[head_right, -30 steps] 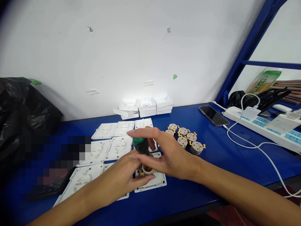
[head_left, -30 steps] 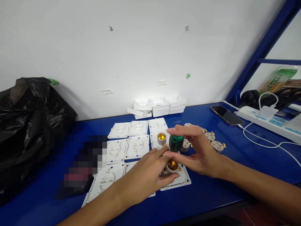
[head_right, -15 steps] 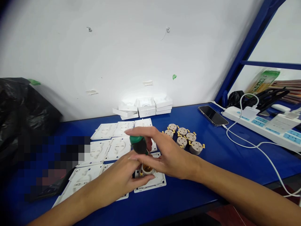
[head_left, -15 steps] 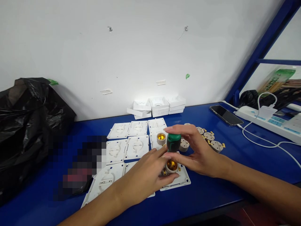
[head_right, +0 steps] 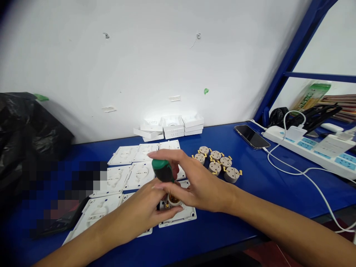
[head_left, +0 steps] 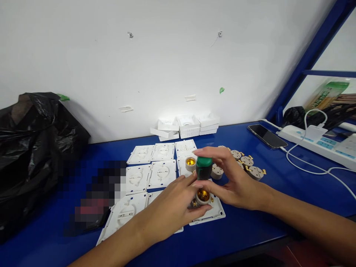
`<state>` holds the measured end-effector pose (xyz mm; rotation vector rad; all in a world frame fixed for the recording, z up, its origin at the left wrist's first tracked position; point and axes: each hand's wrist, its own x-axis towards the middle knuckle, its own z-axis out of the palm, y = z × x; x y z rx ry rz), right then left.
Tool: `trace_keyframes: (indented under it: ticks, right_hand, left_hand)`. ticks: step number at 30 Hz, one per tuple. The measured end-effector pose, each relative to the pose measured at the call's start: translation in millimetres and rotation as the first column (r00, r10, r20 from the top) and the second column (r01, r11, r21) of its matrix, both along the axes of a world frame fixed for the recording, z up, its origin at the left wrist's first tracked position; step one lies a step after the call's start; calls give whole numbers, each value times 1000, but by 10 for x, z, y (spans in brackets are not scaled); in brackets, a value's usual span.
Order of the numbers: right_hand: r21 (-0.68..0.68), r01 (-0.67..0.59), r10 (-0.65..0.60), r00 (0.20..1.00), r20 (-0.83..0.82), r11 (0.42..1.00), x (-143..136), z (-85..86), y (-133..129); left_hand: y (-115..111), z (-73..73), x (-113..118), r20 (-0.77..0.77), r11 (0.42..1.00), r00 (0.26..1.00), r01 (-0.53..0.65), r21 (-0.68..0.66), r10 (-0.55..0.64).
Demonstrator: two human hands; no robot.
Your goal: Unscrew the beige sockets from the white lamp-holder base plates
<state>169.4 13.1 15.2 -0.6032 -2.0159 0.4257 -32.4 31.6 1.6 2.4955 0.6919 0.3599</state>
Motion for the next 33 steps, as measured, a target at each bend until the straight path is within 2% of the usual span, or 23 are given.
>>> trace_keyframes:
  ticks: [5,12,21,33]
  right_hand:
    - [24,10,-9,1000,-14,1000,-2,-20,10]
    - [75,-13,10,999,37,997,-9,27,-9]
    - [76,44,-47,998,47,996,-4,10,-10]
    - [67,35,-37,999,29,997,-8,21,-11]
  left_hand:
    - [4,42,10,-9,1000,1000,4,-31,-4]
    - [-4,18,4,-9,997,1000,-13,-77,13]
    - [13,9,-3,9,1000,1000,6,-5,-6]
    - [10,22,3,0,1000,1000,3,-17,-3]
